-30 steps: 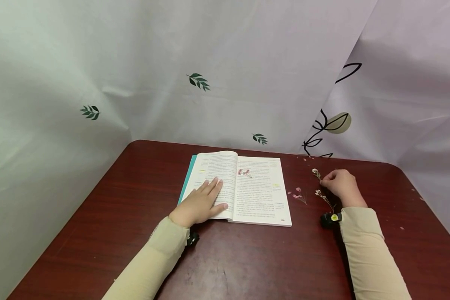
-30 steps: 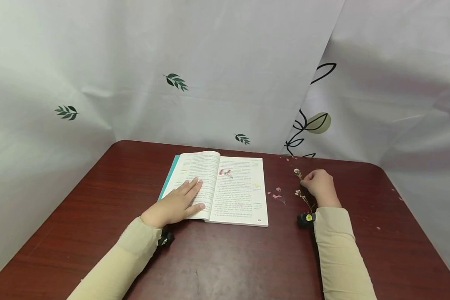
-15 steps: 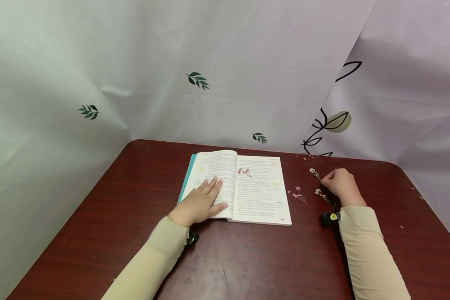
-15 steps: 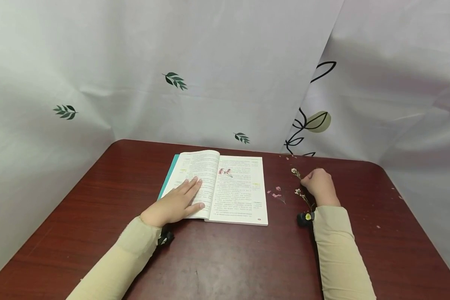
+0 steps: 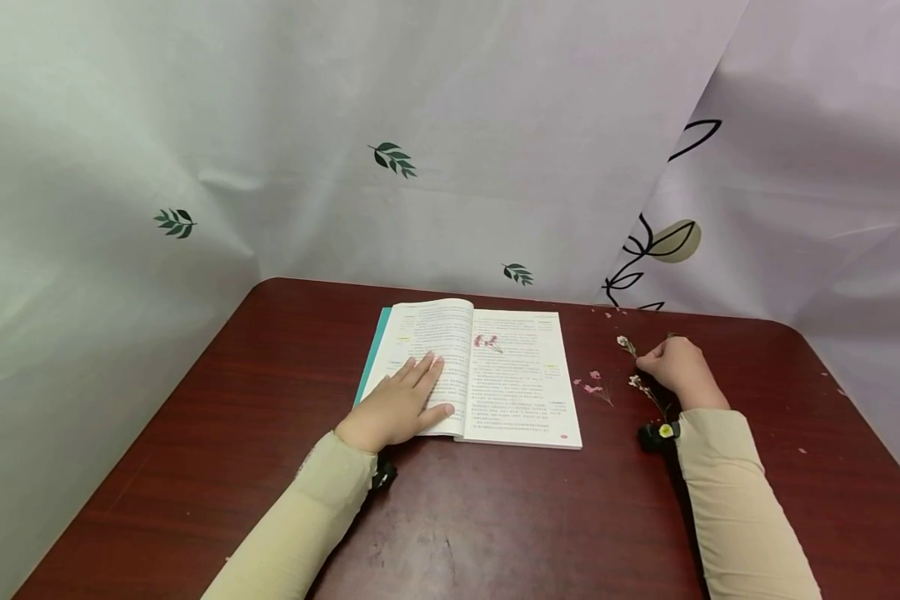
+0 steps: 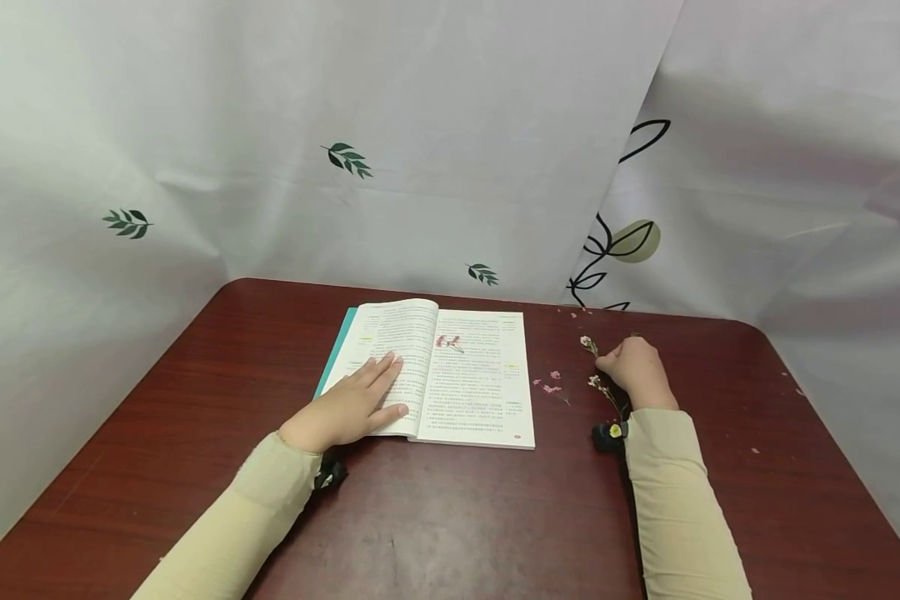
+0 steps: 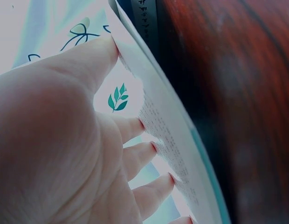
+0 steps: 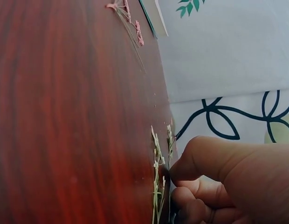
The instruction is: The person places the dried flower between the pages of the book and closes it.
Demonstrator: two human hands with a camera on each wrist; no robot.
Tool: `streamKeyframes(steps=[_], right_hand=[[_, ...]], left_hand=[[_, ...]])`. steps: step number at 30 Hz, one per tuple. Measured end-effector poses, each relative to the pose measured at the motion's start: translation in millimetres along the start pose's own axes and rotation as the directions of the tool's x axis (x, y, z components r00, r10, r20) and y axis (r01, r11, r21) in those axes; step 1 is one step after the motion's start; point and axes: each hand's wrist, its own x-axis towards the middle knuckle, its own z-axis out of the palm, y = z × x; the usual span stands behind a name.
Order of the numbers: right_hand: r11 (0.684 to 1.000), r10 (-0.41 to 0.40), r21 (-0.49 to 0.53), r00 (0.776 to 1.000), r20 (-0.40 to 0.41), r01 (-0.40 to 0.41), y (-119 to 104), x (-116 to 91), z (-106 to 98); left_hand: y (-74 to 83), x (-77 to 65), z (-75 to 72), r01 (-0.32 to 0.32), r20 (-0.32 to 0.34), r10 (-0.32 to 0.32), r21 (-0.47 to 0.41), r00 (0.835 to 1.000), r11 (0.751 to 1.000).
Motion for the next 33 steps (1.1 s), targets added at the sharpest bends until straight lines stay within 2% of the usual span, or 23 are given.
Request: streamKeyframes(steps=[15, 24, 33], right_hand=[[0.999, -0.017, 0.042, 0.999, -0.034, 0.019, -1.8, -2.5, -4.7], [0.996, -0.084, -0.016, 0.994, -0.069, 0.083, -3.4, -2.0, -2.0], [0.993, -0.104, -0.048, 0.994, 0.021, 0.105, -6.0, -1.1, -5.1]], left_hand=[[0.7, -0.3, -1.9, 0.007, 0.013, -0.007, -0.012, 1.000, 1.000], [0.4, 0.5, -1.0, 0.009, 0.013, -0.008, -0.014, 1.000, 1.000], [0.6, 0.1, -0.8, 0.015, 0.018, -0.015, -0.001, 1.000, 1.000]])
